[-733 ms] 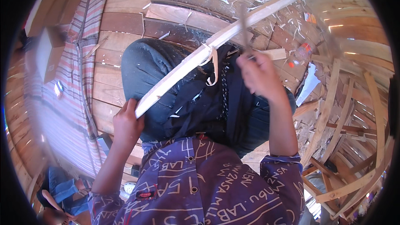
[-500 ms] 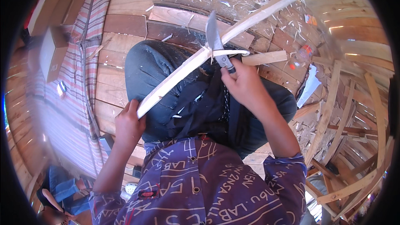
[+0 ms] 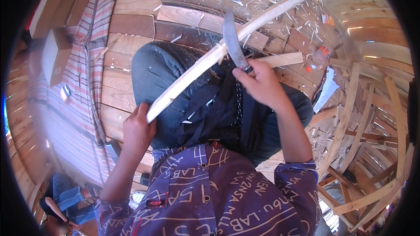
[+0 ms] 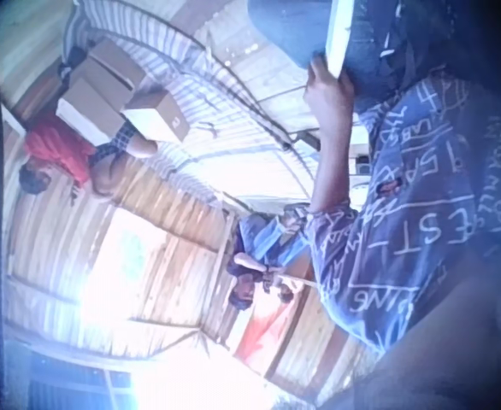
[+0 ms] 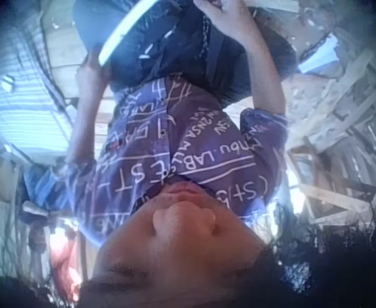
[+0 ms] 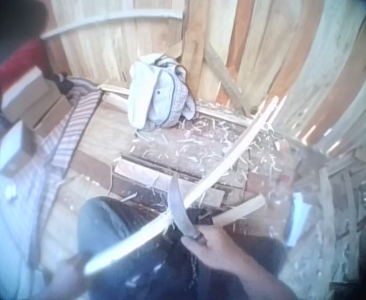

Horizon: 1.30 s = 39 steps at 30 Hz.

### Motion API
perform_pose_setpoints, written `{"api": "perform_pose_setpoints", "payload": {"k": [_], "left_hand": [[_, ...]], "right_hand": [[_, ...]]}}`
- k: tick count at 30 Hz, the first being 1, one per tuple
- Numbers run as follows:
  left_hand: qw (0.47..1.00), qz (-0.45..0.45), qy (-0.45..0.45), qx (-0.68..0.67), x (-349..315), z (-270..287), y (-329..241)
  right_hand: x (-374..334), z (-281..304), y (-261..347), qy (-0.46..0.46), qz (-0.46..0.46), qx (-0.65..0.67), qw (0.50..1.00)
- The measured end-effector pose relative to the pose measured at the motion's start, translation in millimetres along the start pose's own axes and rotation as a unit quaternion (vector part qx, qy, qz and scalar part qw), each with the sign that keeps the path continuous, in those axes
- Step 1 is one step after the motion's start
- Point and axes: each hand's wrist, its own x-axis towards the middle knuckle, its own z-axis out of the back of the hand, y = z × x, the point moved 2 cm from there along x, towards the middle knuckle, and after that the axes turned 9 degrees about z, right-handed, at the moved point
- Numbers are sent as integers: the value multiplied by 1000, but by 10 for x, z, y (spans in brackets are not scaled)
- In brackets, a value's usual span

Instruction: The person carves a long piece of wood using a handheld blade, removing thin strips and smoothing the surface.

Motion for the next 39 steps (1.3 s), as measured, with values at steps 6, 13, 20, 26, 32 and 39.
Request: {"api": "perform_pose_setpoints", "payload": {"k": [6, 13, 20, 26, 32, 39], "left_hand": [[1000, -8, 1, -16, 0, -1, 33], [1000, 2, 1, -31, 13, 48, -34], [1000, -14, 4, 0, 14, 40, -20], [1000, 4, -8, 16, -86, 3, -50], [1000, -4, -2, -4, -97, -17, -29], [1000, 2, -6, -26, -198, -94, -96]], "right_hand": [[-108, 45, 67, 66, -191, 320, 925], [-96, 130, -179, -70, 11, -146, 987], [-146, -116, -75, -41, 15, -76, 996], [60, 428, -80, -135, -78, -181, 971], [-67, 317, -11, -96, -23, -266, 959], [203, 716, 61, -213, -35, -329, 919]]}}
